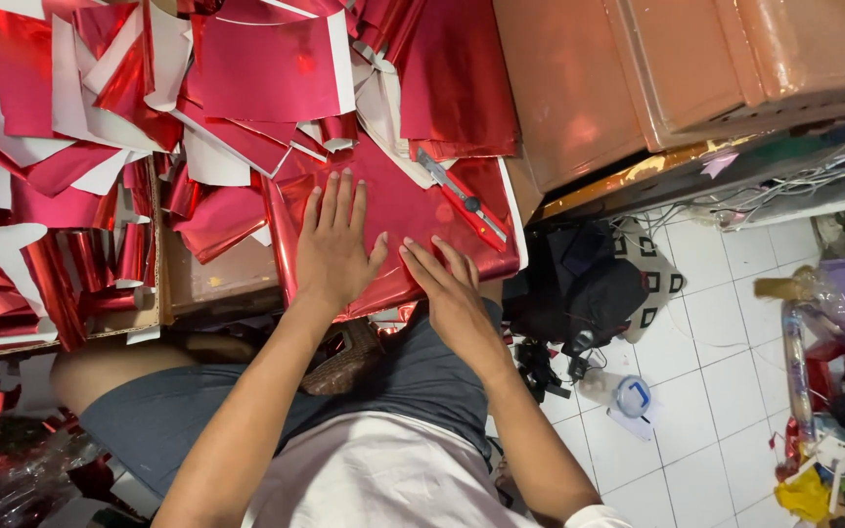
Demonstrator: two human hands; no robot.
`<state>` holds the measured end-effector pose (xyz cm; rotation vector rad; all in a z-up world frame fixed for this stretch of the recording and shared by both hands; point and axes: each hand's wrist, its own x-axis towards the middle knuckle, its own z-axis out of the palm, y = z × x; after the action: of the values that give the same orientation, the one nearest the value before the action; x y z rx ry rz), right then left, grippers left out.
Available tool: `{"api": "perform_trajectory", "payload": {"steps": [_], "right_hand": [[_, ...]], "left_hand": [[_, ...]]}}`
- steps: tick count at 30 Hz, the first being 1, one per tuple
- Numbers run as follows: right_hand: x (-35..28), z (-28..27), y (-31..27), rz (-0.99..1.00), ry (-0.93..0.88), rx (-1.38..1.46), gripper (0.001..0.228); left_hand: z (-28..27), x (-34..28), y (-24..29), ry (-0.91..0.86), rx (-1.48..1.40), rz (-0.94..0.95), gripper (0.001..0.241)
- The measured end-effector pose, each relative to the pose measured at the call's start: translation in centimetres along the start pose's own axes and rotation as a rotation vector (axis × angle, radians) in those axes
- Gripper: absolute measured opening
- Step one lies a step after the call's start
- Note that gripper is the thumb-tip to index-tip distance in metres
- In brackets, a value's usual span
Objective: The person sits on the floor and wraps a white rectangular object with red metallic paper. They smooth the paper over the object, fold the edges, and use a utility knife to trim the excess material. The person then places the wrapped item aside and picks up another white object to repeat the wrapping process.
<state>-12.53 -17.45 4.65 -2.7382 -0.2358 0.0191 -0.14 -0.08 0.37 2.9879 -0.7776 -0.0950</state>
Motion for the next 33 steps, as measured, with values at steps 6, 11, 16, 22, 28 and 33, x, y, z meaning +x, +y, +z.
{"api": "perform_trajectory", "payload": {"steps": [6,11,16,22,28,33], "right_hand": [[2.9,0.8,-0.2,-0.019,0.047,-0.144,0.079],[8.7,1.6,0.6,-0.031,0.035,-0.186,0.081],[13.8,3.2,2.3,-0.019,-0.052,-0.182,0.099],[13.5,2.5,1.8,0.004,-0.096,-0.123,0.112],[6.8,0.9,1.2,-0.001,-0.083,-0.102,0.091],[0.4,-1.2,0.0,-0.013,-0.06,0.043,0.077]], "left_hand": [[0.1,0.0,0.0,0.023,0.006,0.005,0.081],[0.1,0.0,0.0,0.006,0.045,0.004,0.081],[0.3,0.2,0.0,0.014,0.052,-0.007,0.082],[0.6,0.2,0.0,0.022,0.026,-0.011,0.083],[0.6,0.0,-0.1,0.087,0.012,0.007,0.08],[1.0,0.2,-0.1,0.084,0.005,-0.003,0.083]]}}
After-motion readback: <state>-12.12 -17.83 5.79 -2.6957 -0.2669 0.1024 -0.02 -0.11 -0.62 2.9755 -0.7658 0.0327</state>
